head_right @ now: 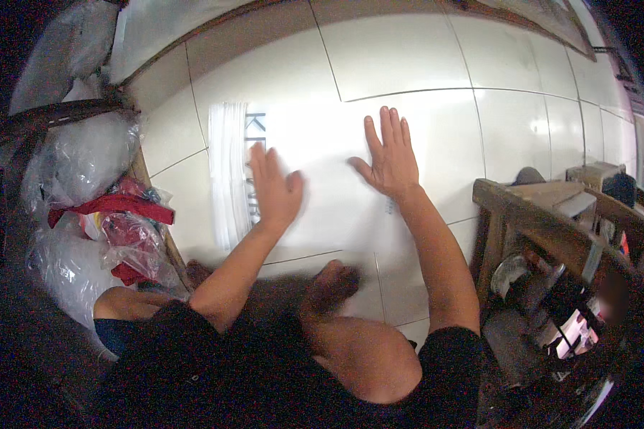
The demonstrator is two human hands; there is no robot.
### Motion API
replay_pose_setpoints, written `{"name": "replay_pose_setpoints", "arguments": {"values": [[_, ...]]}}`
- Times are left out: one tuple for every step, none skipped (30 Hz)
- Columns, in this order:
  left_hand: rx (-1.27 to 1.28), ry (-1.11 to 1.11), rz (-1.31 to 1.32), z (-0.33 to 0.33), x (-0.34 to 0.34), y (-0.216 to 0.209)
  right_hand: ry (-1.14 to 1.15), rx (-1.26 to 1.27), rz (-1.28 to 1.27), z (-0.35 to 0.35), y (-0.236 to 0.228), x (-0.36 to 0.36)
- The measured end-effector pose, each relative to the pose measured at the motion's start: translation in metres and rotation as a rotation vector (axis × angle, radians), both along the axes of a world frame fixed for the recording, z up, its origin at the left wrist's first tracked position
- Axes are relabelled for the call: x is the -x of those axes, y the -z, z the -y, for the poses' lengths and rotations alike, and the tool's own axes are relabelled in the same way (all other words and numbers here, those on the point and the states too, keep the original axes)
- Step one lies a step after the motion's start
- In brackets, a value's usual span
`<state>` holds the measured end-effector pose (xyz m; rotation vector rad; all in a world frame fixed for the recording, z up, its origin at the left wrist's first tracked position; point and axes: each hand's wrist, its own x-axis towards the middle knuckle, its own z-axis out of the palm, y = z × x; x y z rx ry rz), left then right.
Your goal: The person sits on the floor and repeatedly folds, aligns, and stacks white plastic bags labeled 'KLAMBY'. They occasionally lift the stack to place it on a nearby shelf and retrieve it again. A red cloth is briefly handled and set aside.
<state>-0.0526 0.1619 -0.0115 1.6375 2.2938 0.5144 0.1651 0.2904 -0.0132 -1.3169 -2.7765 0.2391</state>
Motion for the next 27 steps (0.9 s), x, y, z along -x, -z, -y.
{"name": "replay_pose_setpoints", "arguments": {"values": [[-0.167, 0.077, 0.110, -0.018, -0.015, 0.002, 0.003, 0.021, -0.015, 0.001, 0.000, -0.001], [-0.320, 0.181, 0.213, -0.039, -0.033, 0.002, -0.003, 0.033, -0.039, 0.000, 0.003, -0.001], [-0.255, 0.256, 0.299, -0.062, -0.053, -0.004, -0.008, 0.036, -0.033, 0.000, 0.007, -0.001], [-0.155, 0.354, 0.346, -0.086, -0.067, -0.012, -0.018, 0.035, -0.030, -0.002, 0.013, -0.001], [-0.136, 0.419, 0.257, -0.097, -0.076, -0.001, -0.032, 0.033, -0.025, -0.004, 0.013, 0.000], [-0.057, 0.441, 0.223, -0.099, -0.073, 0.004, -0.024, 0.103, -0.135, -0.005, 0.008, 0.001], [0.018, 0.472, 0.186, -0.101, -0.067, 0.008, -0.017, 0.094, -0.115, -0.006, 0.007, -0.001], [0.039, 0.461, 0.115, -0.099, -0.059, 0.012, -0.013, 0.086, -0.096, -0.007, 0.007, -0.002], [0.069, 0.449, 0.041, -0.091, -0.048, 0.015, -0.012, 0.087, -0.081, -0.004, 0.006, 0.000], [0.059, 0.407, 0.008, -0.090, -0.038, 0.014, -0.001, 0.099, -0.085, -0.006, 0.002, 0.001], [0.104, 0.373, -0.018, -0.086, -0.025, 0.011, 0.009, 0.111, -0.065, -0.002, 0.003, 0.000], [0.128, 0.327, -0.029, -0.082, -0.008, 0.008, 0.018, 0.111, -0.046, -0.001, 0.003, -0.001], [0.124, 0.286, -0.077, -0.077, 0.011, 0.010, 0.024, 0.106, -0.028, -0.002, 0.003, -0.001], [0.115, 0.248, -0.100, -0.072, 0.033, 0.013, 0.031, 0.107, -0.033, -0.001, 0.003, -0.001], [0.102, 0.198, -0.128, -0.067, 0.051, 0.015, 0.031, 0.109, -0.022, -0.001, 0.003, 0.000], [0.083, 0.188, -0.109, -0.065, 0.058, 0.016, 0.031, 0.104, -0.012, -0.001, 0.002, 0.002], [0.065, 0.180, -0.091, -0.062, 0.062, 0.018, 0.031, 0.099, -0.002, 0.000, 0.001, 0.003], [0.032, 0.170, -0.075, -0.063, 0.064, 0.018, 0.025, 0.086, -0.007, -0.002, 0.001, 0.003], [0.020, 0.168, -0.075, -0.063, 0.065, 0.018, 0.022, 0.072, -0.012, -0.001, 0.000, 0.003], [0.008, 0.169, -0.076, -0.063, 0.065, 0.018, 0.020, 0.059, -0.016, -0.001, -0.001, 0.002], [-0.003, 0.182, -0.070, -0.062, 0.063, 0.015, 0.013, 0.051, -0.031, 0.001, -0.002, 0.000], [0.020, 0.175, -0.116, -0.066, 0.062, 0.014, 0.008, 0.043, -0.045, 0.000, -0.002, -0.001], [0.044, 0.168, -0.162, -0.072, 0.063, 0.012, 0.004, 0.035, -0.059, -0.002, -0.003, -0.002], [0.087, 0.162, -0.205, -0.068, 0.062, 0.009, 0.077, 0.068, -0.026, -0.002, -0.015, 0.000], [0.108, 0.245, -0.250, -0.066, 0.061, -0.008, 0.231, -0.051, -0.072, 0.001, -0.021, -0.004], [0.127, 0.327, -0.295, -0.065, 0.064, -0.027, 0.469, -0.012, -0.180, 0.012, -0.024, -0.012], [0.132, 0.402, -0.344, -0.069, 0.067, -0.048, 0.699, 0.013, -0.296, 0.019, -0.029, -0.020]]}}
